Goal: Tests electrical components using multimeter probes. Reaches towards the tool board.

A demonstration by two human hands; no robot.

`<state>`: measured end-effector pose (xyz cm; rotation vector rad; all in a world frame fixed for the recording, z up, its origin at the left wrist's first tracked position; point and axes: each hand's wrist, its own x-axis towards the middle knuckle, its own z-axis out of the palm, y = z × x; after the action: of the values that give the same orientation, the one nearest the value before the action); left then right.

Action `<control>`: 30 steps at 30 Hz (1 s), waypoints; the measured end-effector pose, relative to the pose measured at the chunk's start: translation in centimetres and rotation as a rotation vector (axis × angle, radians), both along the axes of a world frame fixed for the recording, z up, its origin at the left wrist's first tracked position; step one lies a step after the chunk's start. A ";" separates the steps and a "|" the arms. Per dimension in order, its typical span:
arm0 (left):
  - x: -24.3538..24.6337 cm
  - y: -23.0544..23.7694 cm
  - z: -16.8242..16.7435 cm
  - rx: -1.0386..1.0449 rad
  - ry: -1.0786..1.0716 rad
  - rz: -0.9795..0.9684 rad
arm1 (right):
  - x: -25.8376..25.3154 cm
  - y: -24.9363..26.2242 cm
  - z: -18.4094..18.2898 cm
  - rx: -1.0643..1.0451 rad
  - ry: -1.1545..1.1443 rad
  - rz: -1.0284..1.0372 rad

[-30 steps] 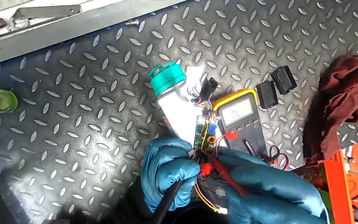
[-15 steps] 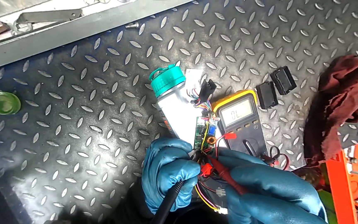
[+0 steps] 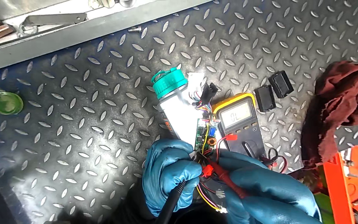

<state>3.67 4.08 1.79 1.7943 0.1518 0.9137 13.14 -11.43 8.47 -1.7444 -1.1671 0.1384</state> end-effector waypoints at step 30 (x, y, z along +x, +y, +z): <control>-0.1 0.2 -0.1 -0.038 -0.016 -0.039 | -0.7 0.7 -0.1 0.030 -0.009 -0.061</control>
<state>3.57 4.28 1.74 1.7487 0.1223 0.8920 12.48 -10.69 8.38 -1.7537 -1.1152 0.0755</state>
